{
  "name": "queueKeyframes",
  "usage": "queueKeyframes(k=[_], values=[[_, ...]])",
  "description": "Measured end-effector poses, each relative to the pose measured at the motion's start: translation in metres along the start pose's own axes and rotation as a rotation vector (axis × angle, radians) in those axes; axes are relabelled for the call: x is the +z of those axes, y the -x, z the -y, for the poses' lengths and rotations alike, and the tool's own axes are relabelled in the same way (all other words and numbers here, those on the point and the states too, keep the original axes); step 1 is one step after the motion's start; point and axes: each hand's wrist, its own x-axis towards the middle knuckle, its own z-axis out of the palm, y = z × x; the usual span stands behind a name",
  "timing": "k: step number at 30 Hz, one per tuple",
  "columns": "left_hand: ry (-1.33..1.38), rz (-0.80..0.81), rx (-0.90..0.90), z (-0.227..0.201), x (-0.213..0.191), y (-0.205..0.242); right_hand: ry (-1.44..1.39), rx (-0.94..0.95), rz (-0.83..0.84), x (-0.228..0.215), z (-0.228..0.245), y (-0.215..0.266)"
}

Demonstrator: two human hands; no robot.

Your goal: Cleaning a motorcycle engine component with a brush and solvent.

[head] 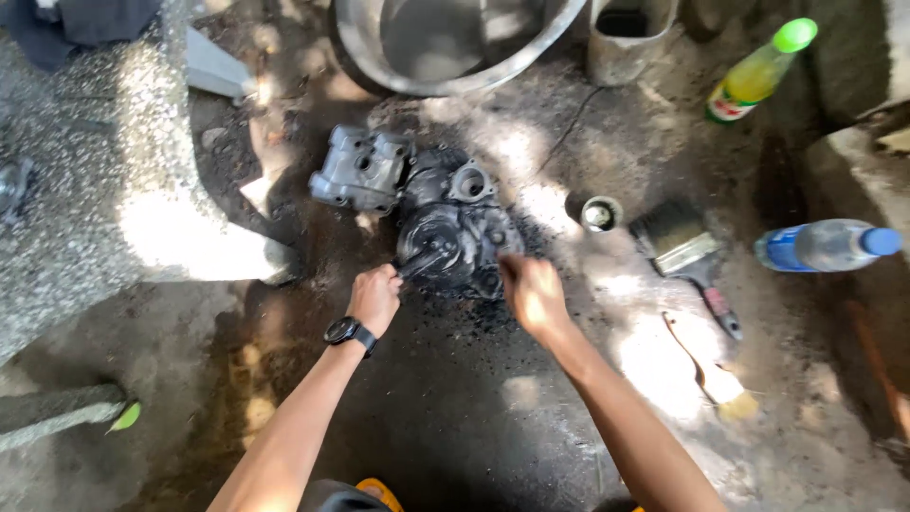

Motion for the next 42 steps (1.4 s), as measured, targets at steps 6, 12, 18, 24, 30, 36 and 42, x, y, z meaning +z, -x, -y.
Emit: queueKeyframes(k=[6, 12, 18, 24, 30, 36, 42], values=[[0.005, -0.024, 0.052, 0.000, -0.002, -0.002, -0.051, -0.168, -0.370, -0.058, -0.115, 0.018], [-0.078, 0.040, -0.039, -0.008, -0.004, -0.004, 0.270, 0.113, -0.416, -0.106, -0.096, 0.014], [-0.081, 0.047, -0.090, -0.010, -0.008, -0.003, 0.529, 0.176, -0.293, -0.090, -0.121, -0.054], [-0.074, 0.020, -0.079, -0.015, -0.012, -0.001, 0.466, 0.130, -0.277, -0.091, -0.116, -0.063], [-0.006, 0.008, -0.084, -0.006, -0.008, 0.001, 0.564, -0.009, -0.436, -0.072, -0.165, -0.077], [-0.092, -0.026, -0.025, -0.012, -0.011, 0.002, 0.553, -0.019, -0.330, -0.102, -0.149, -0.068], [-0.073, -0.012, -0.019, -0.002, -0.010, 0.002, 0.445, 0.038, -0.331, -0.110, -0.151, -0.059]])
